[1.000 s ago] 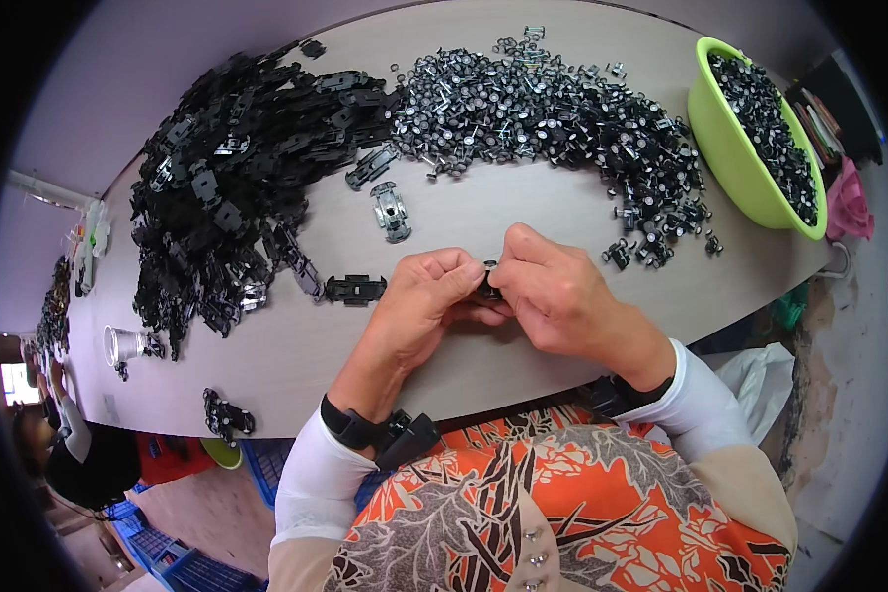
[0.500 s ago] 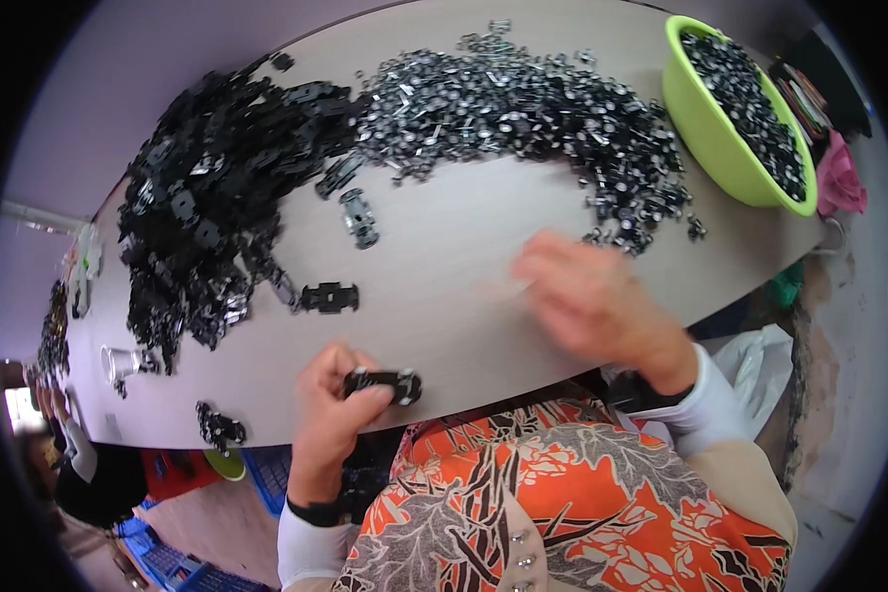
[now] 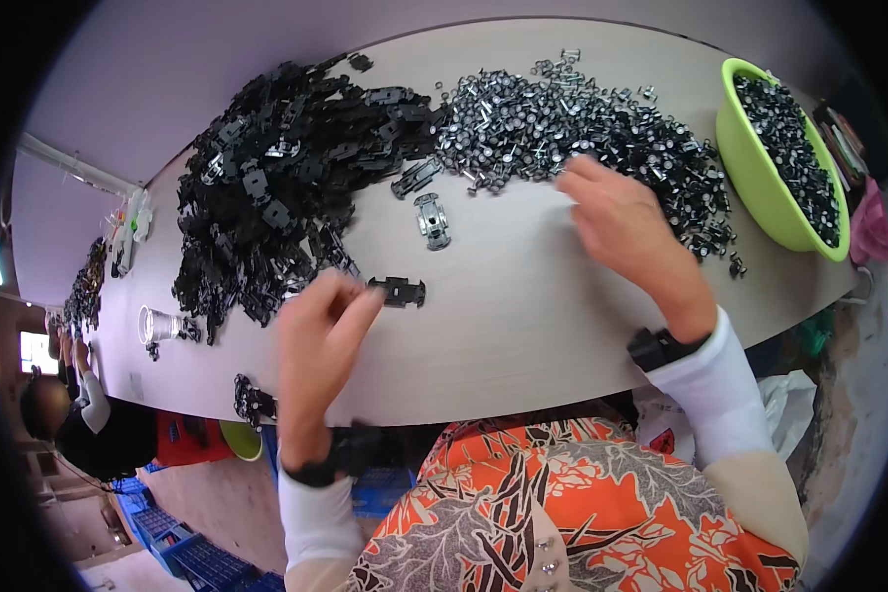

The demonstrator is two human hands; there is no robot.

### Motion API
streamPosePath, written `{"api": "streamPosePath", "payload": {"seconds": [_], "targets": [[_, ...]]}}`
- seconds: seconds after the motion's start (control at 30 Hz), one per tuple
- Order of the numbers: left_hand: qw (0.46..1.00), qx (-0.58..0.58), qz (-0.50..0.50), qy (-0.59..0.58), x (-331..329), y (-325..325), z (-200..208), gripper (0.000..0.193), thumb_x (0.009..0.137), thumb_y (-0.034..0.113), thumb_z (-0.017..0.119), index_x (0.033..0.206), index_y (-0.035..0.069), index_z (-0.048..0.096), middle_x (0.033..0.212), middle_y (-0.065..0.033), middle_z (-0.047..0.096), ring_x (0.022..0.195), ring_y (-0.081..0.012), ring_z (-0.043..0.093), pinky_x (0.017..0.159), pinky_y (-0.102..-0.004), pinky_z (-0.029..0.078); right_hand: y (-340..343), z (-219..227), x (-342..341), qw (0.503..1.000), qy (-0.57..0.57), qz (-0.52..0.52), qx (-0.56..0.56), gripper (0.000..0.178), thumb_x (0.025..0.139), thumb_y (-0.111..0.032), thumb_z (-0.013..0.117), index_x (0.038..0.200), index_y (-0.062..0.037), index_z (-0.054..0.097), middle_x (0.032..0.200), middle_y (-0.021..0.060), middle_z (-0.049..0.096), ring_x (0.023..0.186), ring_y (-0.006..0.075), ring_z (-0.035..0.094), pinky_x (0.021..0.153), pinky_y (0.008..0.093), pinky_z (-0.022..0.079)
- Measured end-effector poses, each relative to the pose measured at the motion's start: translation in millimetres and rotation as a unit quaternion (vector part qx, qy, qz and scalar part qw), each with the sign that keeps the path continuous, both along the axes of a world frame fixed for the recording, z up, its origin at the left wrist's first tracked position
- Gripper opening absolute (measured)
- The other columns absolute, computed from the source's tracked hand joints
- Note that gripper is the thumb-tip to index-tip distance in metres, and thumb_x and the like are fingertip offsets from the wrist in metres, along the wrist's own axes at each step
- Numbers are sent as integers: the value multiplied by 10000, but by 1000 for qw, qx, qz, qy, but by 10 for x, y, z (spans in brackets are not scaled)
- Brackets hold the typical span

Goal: The person assembles small black plastic components by inserting metal pins into them. They pick up a plastic piece, insert a pin, and place the finished unit on the table, repeating this process continuously. The workspace is filled with piles of loose parts and a green bowl containing additional components.

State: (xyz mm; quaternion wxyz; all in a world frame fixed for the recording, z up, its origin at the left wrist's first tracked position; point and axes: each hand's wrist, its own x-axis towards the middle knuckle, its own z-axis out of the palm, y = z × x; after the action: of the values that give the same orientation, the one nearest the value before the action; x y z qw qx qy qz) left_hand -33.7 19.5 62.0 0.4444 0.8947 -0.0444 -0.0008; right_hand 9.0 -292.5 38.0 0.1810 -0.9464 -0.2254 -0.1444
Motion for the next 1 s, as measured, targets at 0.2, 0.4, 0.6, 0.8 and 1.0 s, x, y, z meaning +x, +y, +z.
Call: {"api": "streamPosePath", "payload": {"seconds": [0.2, 0.4, 0.6, 0.8, 1.0], "targets": [[954, 248, -65, -156, 595, -609, -379, 128, 746, 75, 683, 866, 32, 668, 887, -128, 625, 817, -318, 615, 739, -390, 490, 208, -200, 213, 997, 65, 51, 1, 259, 727, 42, 570, 981, -9, 558, 1013, 117, 569, 950, 333, 532, 809, 413, 461], [963, 154, -193, -106, 557, -679, -414, 234, 675, -35, 662, 897, 30, 627, 927, -117, 602, 888, -307, 599, 784, -370, 484, 19, -134, -19, 979, 143, 74, 126, 181, 722, 54, 556, 886, -7, 599, 973, 122, 582, 955, 322, 540, 813, 404, 464], [982, -2, -168, -81, 569, -712, -546, 514, 654, -98, 532, 1149, 39, 560, 941, -96, 583, 880, -226, 591, 829, -299, 470, 190, -244, 116, 993, -26, 41, 111, 303, 719, 51, 574, 1013, -17, 594, 1178, 132, 555, 1048, 331, 529, 870, 388, 467], [984, -122, -131, 10, 581, -603, -596, 506, 680, -73, 523, 1172, 30, 582, 919, -20, 574, 799, -120, 549, 772, -245, 463, 244, -192, 149, 999, 8, -7, 41, 238, 737, 22, 596, 965, -48, 612, 974, 93, 551, 992, 303, 541, 807, 403, 483], [977, -176, -56, 104, 611, -563, -489, 400, 683, -60, 522, 1068, -14, 619, 820, -27, 611, 697, -97, 568, 637, -235, 486, 492, -296, 204, 988, -69, 68, 118, 136, 748, -29, 630, 882, -49, 634, 923, 74, 568, 870, 283, 552, 719, 367, 506]]}}
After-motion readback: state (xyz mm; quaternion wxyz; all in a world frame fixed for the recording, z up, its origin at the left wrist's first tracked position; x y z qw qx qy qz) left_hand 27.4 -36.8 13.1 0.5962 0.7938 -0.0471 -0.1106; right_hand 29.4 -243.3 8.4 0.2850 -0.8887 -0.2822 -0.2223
